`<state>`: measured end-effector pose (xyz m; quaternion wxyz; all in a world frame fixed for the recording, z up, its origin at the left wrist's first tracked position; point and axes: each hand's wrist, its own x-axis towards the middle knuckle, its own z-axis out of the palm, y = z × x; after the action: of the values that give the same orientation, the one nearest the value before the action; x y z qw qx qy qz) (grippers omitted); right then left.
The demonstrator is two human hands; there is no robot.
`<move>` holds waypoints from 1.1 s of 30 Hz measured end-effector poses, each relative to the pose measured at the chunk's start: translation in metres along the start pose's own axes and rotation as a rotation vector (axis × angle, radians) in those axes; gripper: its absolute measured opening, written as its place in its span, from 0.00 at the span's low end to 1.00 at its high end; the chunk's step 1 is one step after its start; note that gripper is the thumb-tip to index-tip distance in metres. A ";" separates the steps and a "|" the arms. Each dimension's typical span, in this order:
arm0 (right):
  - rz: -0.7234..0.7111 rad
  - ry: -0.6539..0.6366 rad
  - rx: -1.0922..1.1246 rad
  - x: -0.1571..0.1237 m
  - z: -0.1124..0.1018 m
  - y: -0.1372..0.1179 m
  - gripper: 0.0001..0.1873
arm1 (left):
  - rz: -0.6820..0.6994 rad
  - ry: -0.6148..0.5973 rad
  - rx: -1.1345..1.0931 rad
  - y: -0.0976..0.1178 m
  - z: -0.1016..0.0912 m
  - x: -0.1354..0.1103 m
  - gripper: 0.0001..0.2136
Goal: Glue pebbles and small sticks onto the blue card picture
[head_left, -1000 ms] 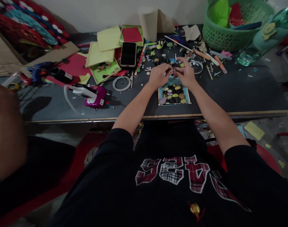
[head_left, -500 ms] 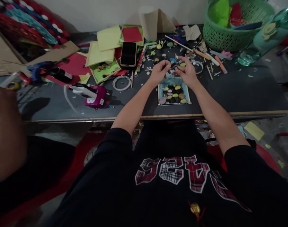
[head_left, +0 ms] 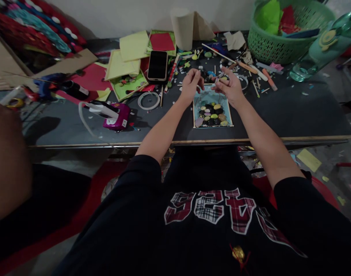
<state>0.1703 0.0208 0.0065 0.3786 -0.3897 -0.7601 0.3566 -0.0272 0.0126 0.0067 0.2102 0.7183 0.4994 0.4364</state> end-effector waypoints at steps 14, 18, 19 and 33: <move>0.097 0.024 0.248 -0.003 -0.002 -0.004 0.63 | 0.126 0.014 -0.240 -0.037 0.009 0.010 0.35; 0.108 0.018 0.263 -0.002 -0.002 -0.003 0.64 | 0.137 0.028 -0.253 -0.038 0.007 0.010 0.32; 0.106 0.014 0.258 -0.001 -0.002 -0.003 0.64 | 0.134 0.031 -0.249 -0.037 0.007 0.009 0.32; 0.178 0.053 0.308 -0.004 -0.002 -0.016 0.68 | 0.063 0.122 -0.321 -0.025 0.004 0.004 0.30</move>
<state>0.1685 0.0109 0.0192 0.4208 -0.4021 -0.6487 0.4903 -0.0365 0.0272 -0.0121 0.2776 0.6630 0.4124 0.5597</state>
